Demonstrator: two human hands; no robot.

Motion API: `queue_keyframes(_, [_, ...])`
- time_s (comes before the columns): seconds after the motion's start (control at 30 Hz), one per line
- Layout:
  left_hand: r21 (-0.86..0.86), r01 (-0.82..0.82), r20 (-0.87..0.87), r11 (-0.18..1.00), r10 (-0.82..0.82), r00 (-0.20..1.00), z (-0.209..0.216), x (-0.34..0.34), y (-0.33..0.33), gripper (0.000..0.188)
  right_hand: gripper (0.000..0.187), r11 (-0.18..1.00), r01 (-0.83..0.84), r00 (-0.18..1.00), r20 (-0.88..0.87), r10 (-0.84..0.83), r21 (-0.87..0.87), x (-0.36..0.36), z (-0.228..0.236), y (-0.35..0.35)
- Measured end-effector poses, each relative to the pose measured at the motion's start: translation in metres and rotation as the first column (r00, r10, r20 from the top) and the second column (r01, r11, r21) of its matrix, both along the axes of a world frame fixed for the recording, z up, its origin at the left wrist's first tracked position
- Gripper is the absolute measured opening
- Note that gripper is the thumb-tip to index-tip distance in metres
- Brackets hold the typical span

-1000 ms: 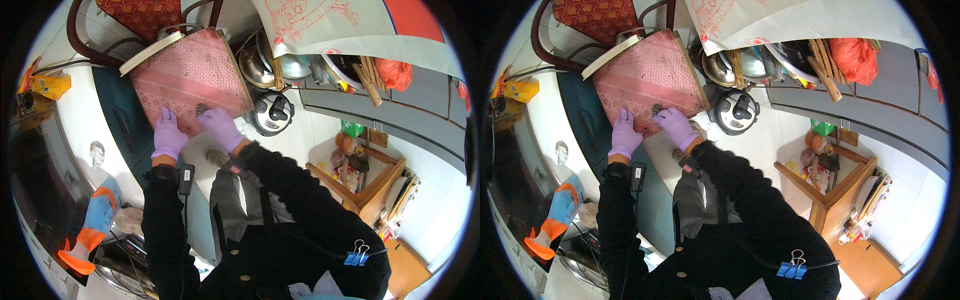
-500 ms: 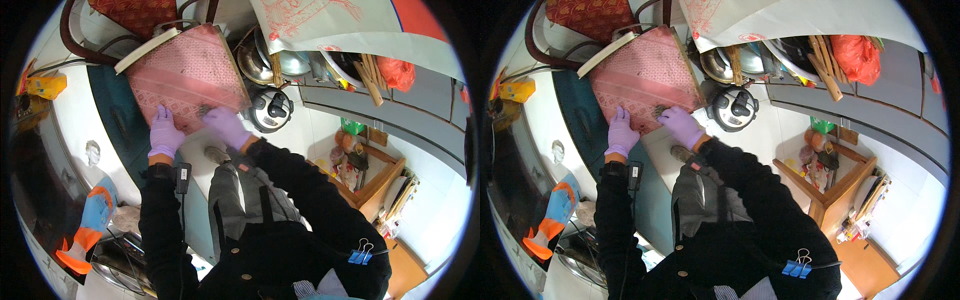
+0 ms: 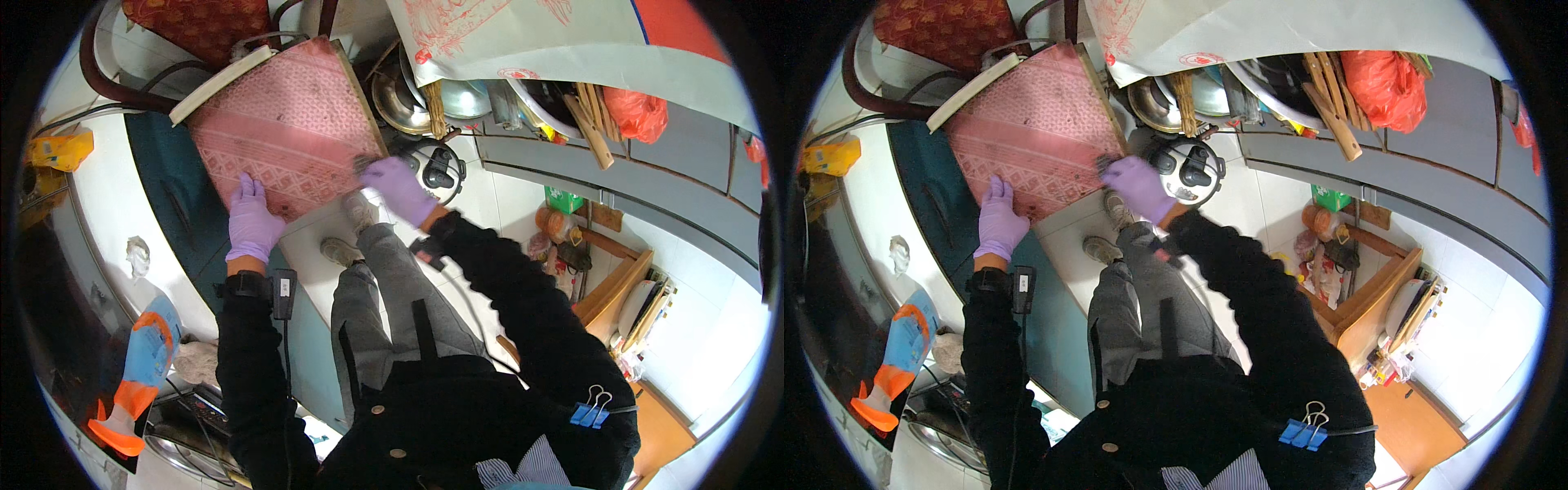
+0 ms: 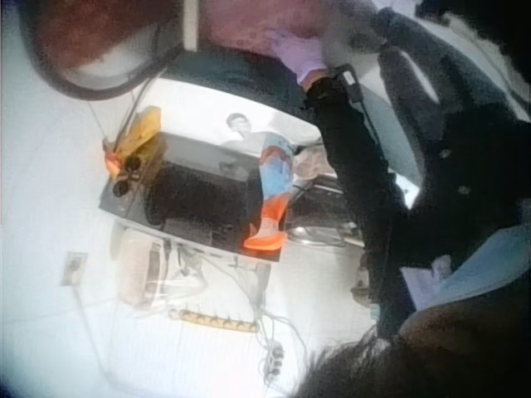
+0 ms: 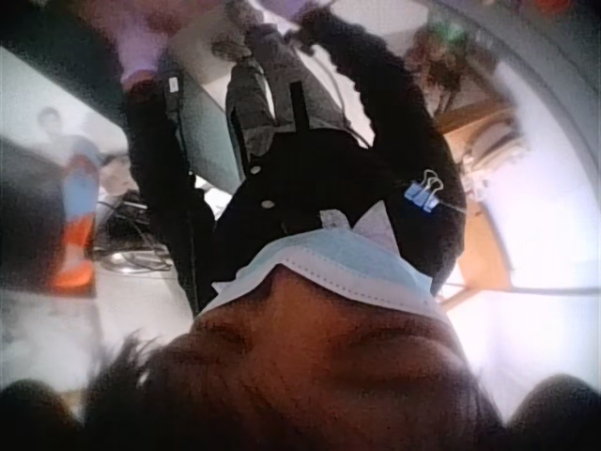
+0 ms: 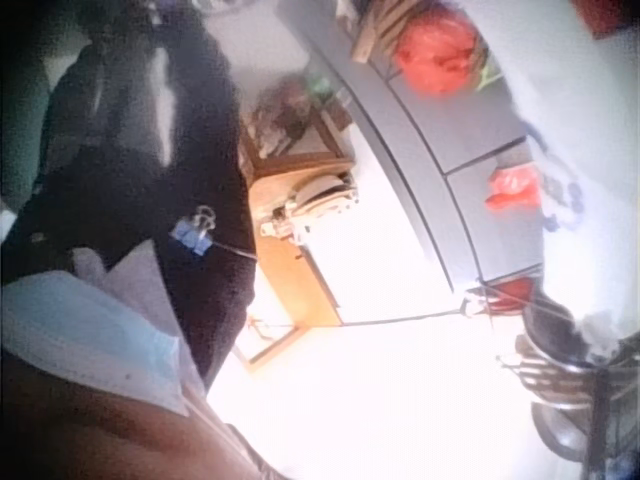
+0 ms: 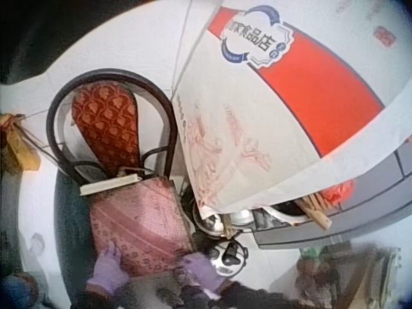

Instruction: The person wipes a pink patterned mat on a chair with a cloth, then wipes the white countertop and stovetop area with a cloth and steel wool. They handle a spray bottle and a steel wool pad during the cleaning.

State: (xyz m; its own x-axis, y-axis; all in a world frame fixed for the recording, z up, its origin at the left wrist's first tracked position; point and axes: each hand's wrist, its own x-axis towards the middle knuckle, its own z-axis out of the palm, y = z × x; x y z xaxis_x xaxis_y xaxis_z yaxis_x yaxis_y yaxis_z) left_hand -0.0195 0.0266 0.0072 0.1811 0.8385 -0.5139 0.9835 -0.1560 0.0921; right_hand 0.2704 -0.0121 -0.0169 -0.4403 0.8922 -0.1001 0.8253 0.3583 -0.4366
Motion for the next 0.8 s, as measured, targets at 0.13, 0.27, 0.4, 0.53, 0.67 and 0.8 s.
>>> queue_keyframes(0.13, [-0.006,0.0,0.032,1.0,0.0,0.999,0.002,-0.003,-0.002,0.088,0.026,0.998,0.037,0.999,-0.035,-0.035,0.06,0.012,-0.002,-0.001])
queue_keyframes(0.27, [0.014,-0.028,0.023,1.0,0.028,0.999,-0.002,-0.002,-0.003,0.085,0.029,0.994,-0.049,0.989,-0.131,0.061,0.093,-0.029,-0.016,-0.005])
queue_keyframes(0.4, [0.005,-0.007,0.019,1.0,0.007,1.0,-0.003,-0.004,-0.001,0.086,0.026,0.999,0.003,1.0,-0.005,-0.004,-0.037,0.01,-0.006,0.003])
queue_keyframes(0.53, [0.003,-0.014,0.017,1.0,0.014,1.0,0.0,-0.001,-0.002,0.086,0.021,0.983,0.131,0.986,0.088,-0.143,0.132,0.058,0.015,0.015])
queue_keyframes(0.67, [-0.023,-0.027,0.013,0.999,0.027,1.0,0.001,-0.001,-0.001,0.083,0.021,0.963,0.254,0.964,-0.101,-0.245,0.09,0.024,0.015,0.012])
queue_keyframes(0.8, [0.001,-0.036,0.021,0.999,0.036,0.999,0.002,-0.001,-0.001,0.081,0.016,0.978,0.182,0.974,-0.154,-0.165,0.104,-0.005,0.002,0.02])
